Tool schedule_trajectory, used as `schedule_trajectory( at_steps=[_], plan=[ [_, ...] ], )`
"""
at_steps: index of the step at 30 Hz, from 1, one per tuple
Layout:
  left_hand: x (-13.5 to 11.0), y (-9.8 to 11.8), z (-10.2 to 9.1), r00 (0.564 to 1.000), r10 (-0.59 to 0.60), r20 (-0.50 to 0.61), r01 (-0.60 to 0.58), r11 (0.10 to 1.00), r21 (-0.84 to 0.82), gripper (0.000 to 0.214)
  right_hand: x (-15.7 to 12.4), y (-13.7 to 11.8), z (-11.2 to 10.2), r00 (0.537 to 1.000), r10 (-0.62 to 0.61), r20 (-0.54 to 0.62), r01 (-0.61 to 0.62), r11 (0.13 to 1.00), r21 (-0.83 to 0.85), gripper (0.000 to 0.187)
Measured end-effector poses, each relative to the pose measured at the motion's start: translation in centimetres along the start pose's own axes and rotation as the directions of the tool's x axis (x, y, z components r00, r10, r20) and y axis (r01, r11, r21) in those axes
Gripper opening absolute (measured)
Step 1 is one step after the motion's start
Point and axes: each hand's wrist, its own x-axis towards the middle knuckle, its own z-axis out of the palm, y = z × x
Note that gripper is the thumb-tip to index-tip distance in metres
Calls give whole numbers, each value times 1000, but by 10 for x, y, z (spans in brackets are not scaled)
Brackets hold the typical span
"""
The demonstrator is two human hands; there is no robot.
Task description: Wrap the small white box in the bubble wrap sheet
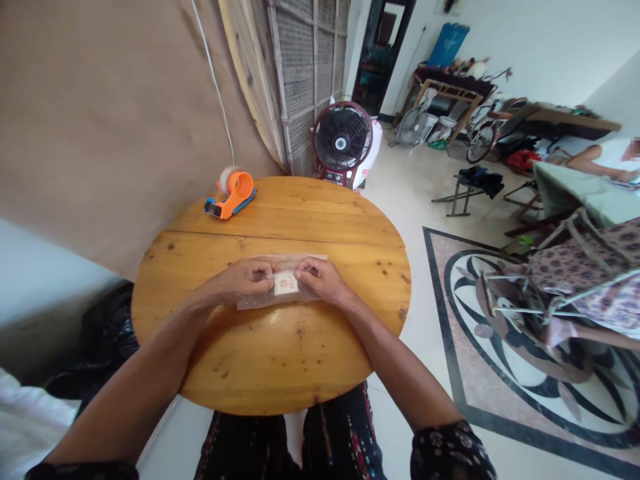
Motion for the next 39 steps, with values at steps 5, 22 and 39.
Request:
schedule_trajectory(
  at_steps=[5,22,39],
  plan=[
    [1,0,1,1000,-1,-13,1,1000,4,11,1,3,2,995,-14,-98,11,1000,-25,25],
    [2,0,3,998,-59,-34,59,998,22,14,9,-2,5,992,-102,-78,87,980,-177,22],
    [2,-2,5,997,-81,-18,80,996,-35,17,9,5,9,966,-231,-114,194,943,-269,16]
  ],
)
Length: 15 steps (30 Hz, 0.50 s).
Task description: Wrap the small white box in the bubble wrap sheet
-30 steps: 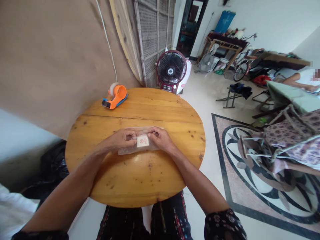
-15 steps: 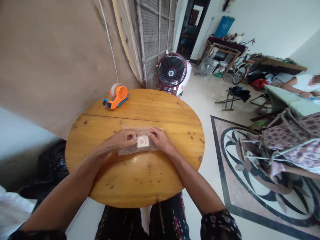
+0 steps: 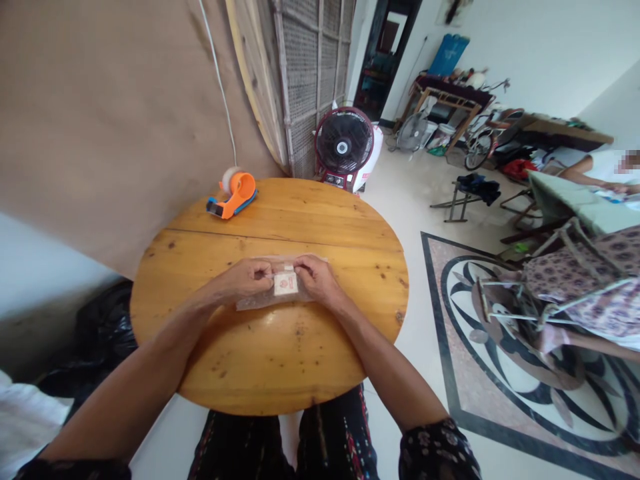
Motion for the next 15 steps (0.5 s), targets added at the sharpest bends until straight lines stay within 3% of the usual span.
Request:
schedule_trajectory(
  at_steps=[4,9,15],
  plan=[
    [1,-1,0,1000,16,-12,-15,1000,13,17,1,1,1,997,-75,-25,74,997,-4,16],
    [2,0,0,999,1,-33,1,999,53,19,2,-2,-3,958,-286,17,286,958,-13,21],
    [1,-1,0,999,-29,-19,29,999,31,17,-2,-7,-2,974,-225,33,227,972,-63,7]
  ],
)
